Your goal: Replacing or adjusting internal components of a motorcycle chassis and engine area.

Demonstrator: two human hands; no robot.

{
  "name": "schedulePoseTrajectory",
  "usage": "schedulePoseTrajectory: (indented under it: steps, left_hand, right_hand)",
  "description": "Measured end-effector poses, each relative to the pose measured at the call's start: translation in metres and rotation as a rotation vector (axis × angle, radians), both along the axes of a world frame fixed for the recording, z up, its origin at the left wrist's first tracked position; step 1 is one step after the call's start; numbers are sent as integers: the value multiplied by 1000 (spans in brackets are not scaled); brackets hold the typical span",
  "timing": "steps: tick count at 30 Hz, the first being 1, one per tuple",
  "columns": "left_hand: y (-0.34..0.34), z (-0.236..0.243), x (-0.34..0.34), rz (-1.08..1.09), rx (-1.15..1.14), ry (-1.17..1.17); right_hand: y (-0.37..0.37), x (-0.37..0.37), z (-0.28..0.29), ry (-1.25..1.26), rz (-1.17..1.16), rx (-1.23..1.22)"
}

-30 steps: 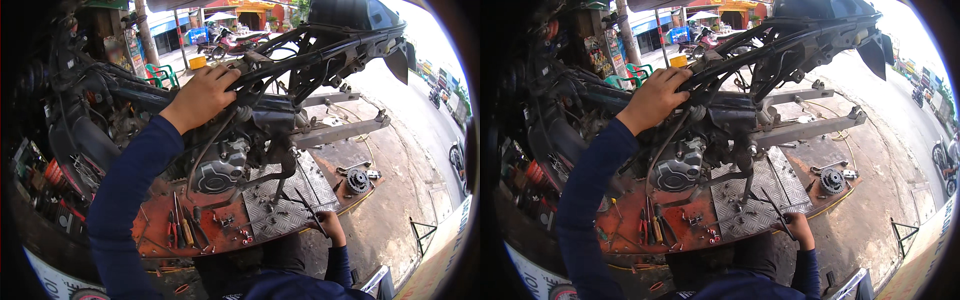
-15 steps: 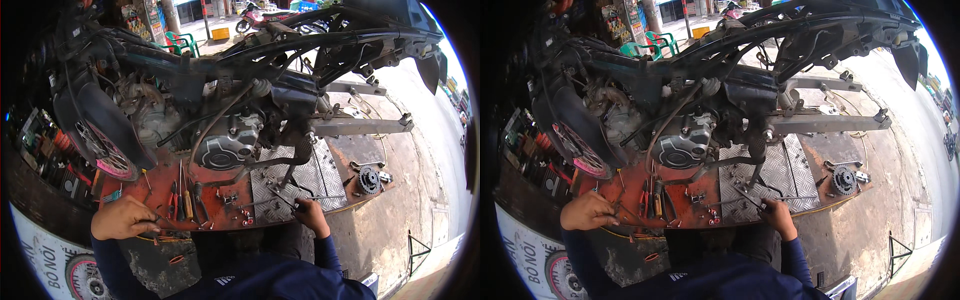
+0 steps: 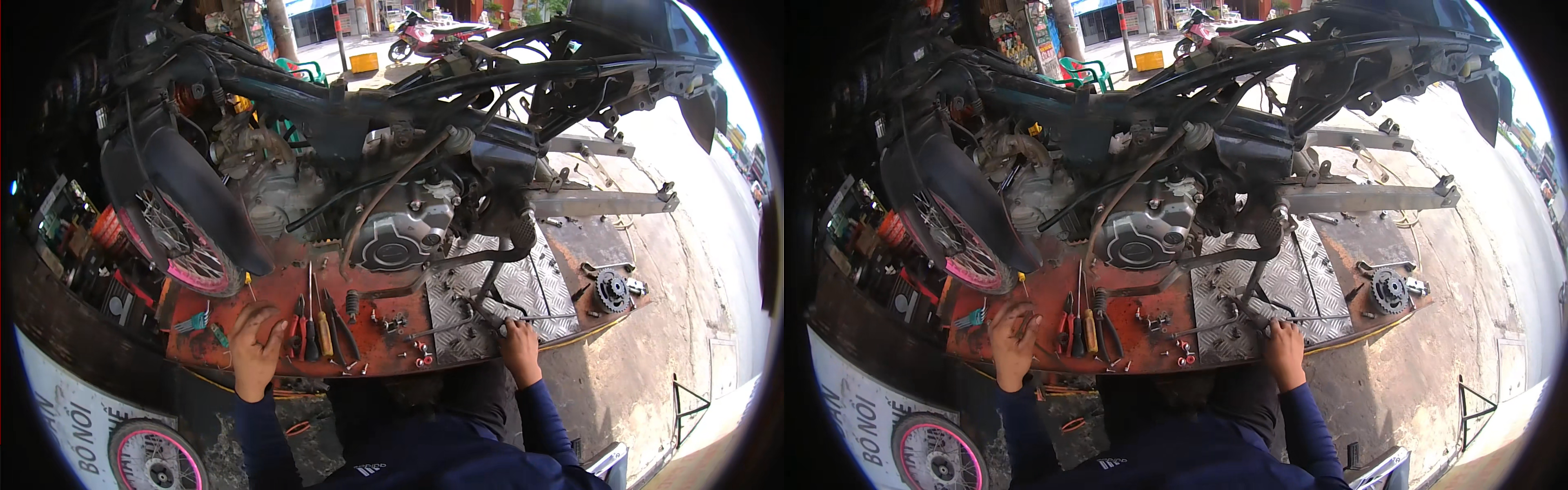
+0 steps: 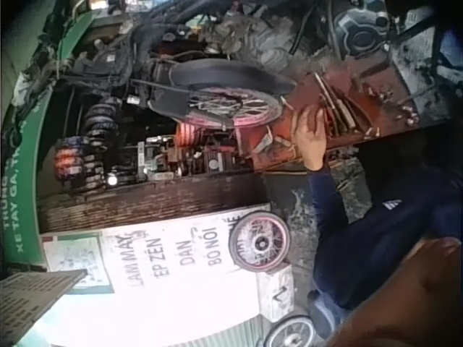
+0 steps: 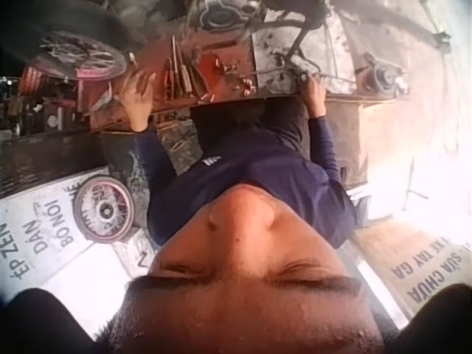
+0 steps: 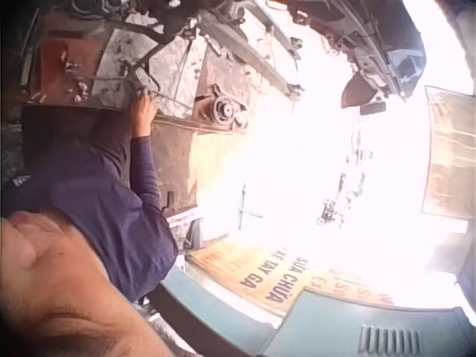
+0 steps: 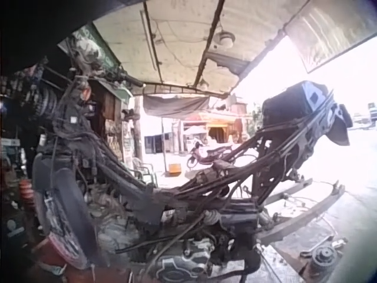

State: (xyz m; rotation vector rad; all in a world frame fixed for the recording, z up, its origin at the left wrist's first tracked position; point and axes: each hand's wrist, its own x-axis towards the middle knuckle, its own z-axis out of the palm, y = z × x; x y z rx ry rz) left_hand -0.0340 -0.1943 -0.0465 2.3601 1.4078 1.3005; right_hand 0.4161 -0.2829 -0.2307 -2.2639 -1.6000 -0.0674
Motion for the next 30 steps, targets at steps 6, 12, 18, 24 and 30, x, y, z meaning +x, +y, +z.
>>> schedulePoseTrajectory:
  steps: [6,12,18,24,30]
  left_hand:
    - [8,79,65,-203,271,-109]
    - [45,138,120,-155,-11,220]
    - [70,167,137,-22,-233,547]
    - [97,185,132,-59,-478,671]
    - [83,239,122,-162,-650,471]
  right_hand:
    - [15,1,-15,-302,52,9]
    - [21,-5,-17,-283,28,-139]
    - [1,-21,31,-25,-4,-164]
    - [-67,-81,150,287,-81,-391]
    - [-111,-68,254,528,-97,-408]
